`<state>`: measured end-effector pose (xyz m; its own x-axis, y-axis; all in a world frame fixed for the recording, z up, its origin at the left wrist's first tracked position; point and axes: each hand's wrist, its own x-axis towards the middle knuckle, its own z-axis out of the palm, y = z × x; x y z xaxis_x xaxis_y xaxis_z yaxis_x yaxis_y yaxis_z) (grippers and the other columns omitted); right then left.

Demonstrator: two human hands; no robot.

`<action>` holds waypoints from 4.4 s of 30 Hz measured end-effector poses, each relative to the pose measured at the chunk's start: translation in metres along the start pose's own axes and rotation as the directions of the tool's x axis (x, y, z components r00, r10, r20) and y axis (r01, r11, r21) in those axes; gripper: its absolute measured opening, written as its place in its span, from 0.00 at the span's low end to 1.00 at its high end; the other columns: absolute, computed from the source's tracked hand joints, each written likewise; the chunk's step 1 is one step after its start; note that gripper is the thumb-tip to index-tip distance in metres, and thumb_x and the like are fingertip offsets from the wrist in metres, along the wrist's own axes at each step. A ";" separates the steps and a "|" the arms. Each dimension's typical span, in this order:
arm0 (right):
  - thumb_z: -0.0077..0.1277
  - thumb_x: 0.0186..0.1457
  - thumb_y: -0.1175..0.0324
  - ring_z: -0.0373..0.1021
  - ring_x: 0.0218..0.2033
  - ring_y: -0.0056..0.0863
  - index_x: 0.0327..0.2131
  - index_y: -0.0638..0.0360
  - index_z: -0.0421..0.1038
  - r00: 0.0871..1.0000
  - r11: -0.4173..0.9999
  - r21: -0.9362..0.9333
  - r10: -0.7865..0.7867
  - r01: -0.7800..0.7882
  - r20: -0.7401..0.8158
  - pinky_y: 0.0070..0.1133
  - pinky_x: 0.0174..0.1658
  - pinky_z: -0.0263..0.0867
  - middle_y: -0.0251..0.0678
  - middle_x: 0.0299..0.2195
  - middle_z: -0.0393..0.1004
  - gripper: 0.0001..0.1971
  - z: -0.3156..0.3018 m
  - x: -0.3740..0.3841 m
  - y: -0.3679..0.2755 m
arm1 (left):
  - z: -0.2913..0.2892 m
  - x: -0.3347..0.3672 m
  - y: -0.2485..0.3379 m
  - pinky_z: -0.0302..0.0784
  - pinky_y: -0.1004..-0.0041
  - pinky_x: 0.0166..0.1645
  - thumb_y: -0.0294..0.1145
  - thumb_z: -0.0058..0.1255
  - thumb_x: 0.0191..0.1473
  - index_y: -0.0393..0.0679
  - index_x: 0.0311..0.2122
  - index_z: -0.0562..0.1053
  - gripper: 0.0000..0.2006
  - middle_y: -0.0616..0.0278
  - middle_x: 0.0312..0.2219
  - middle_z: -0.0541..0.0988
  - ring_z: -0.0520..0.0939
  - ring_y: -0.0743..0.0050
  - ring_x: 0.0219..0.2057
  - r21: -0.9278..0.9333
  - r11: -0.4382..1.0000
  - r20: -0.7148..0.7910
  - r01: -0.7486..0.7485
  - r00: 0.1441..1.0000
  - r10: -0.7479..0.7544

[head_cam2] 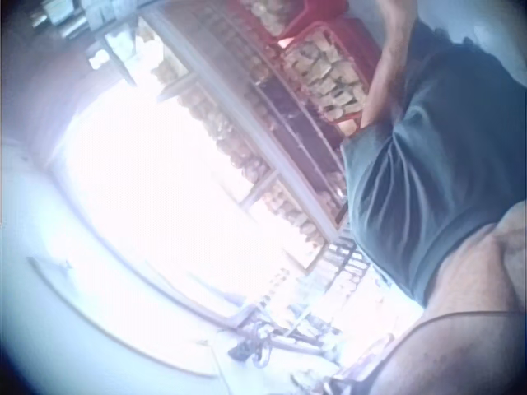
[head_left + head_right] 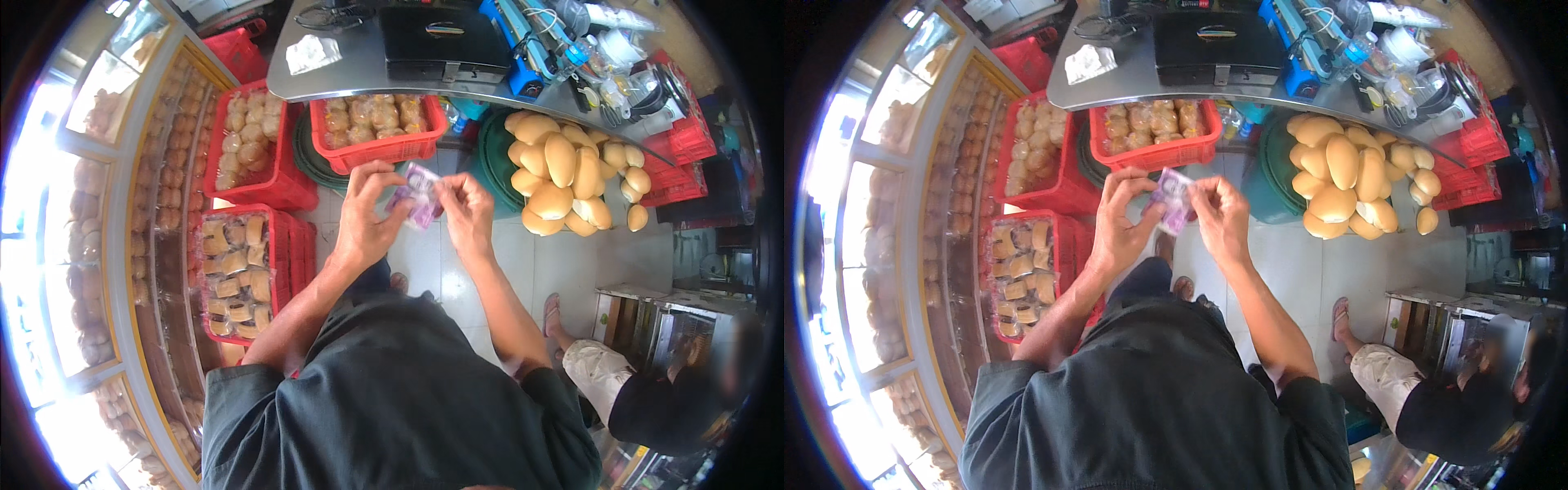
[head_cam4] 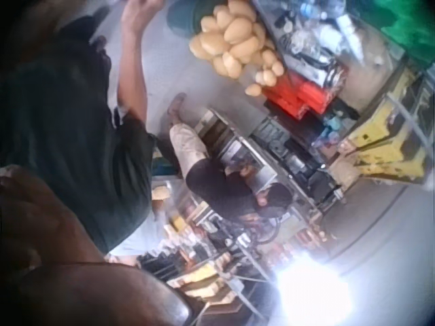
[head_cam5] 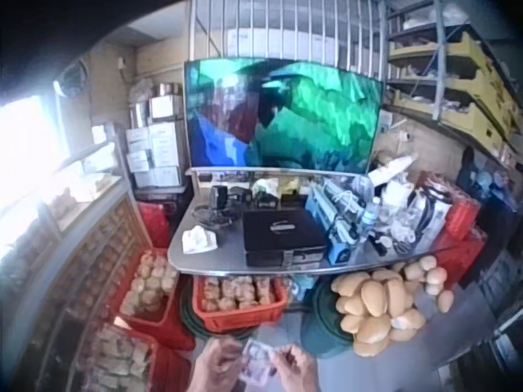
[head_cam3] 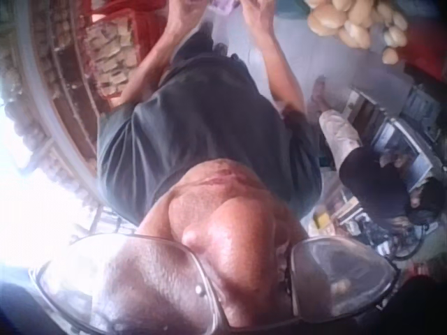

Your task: The person serves packaged bread rolls to customers at a bakery counter. They pick rolls from trays, place them into plastic bags, hand them to customers, and handle cash and coins for payment.

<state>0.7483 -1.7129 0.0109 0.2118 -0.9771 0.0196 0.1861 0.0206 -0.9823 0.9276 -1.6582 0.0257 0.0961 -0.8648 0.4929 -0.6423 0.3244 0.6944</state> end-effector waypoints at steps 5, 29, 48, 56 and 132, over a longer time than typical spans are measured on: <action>0.59 0.63 0.75 0.69 0.30 0.11 0.37 0.64 0.76 0.953 0.915 -0.283 -0.304 0.287 -0.015 0.18 0.37 0.70 0.26 0.28 0.78 0.03 0.003 0.108 -0.002 | 0.055 0.096 -0.019 0.76 0.51 0.48 0.22 0.67 0.44 0.41 0.50 0.70 0.26 0.49 0.47 0.74 0.78 0.41 0.47 0.090 0.995 0.000 0.033 0.999 -0.033; 0.55 0.68 0.61 0.68 0.23 0.18 0.33 0.55 0.72 0.931 0.970 -0.135 0.232 -0.201 0.282 0.19 0.33 0.67 0.27 0.23 0.70 0.11 -0.082 0.348 0.010 | 0.083 0.206 -0.167 0.77 0.55 0.43 0.23 0.53 0.61 0.33 0.43 0.76 0.07 0.41 0.37 0.79 0.82 0.35 0.39 -0.031 0.882 -0.159 0.471 0.869 -0.469; 0.61 0.62 0.51 0.79 0.23 0.28 0.33 0.60 0.79 0.990 0.993 -0.112 -0.023 0.039 0.139 0.23 0.29 0.77 0.36 0.24 0.81 0.19 -0.017 0.668 -0.100 | 0.132 0.428 -0.236 0.79 0.58 0.41 0.36 0.52 0.65 0.37 0.45 0.79 0.13 0.42 0.32 0.85 0.87 0.45 0.36 -0.048 0.862 -0.163 0.505 0.847 -0.506; 0.60 0.63 0.53 0.77 0.21 0.27 0.32 0.59 0.80 0.974 0.995 -0.069 0.083 -0.070 0.212 0.23 0.26 0.73 0.36 0.24 0.81 0.17 -0.015 0.721 -0.097 | 0.137 0.428 -0.237 0.86 0.76 0.43 0.35 0.48 0.72 0.38 0.54 0.76 0.14 0.64 0.42 0.84 0.85 0.80 0.39 -0.681 0.505 0.150 0.531 0.775 -0.613; 0.56 0.60 0.66 0.79 0.41 0.48 0.41 0.63 0.79 0.236 0.616 -0.298 0.183 0.729 0.954 0.37 0.47 0.73 0.49 0.37 0.81 0.11 -0.054 0.583 -0.076 | 0.122 0.459 -0.259 0.81 0.70 0.41 0.44 0.63 0.59 0.40 0.43 0.84 0.17 0.55 0.32 0.87 0.88 0.73 0.35 0.210 0.865 -0.080 0.456 0.889 -0.450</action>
<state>0.8058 -2.2958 0.0873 0.9997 -0.0244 0.0023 -0.0171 -0.7633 -0.6459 1.0453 -2.1857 0.0077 0.4352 -0.8846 0.1676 -0.6711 -0.1946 0.7154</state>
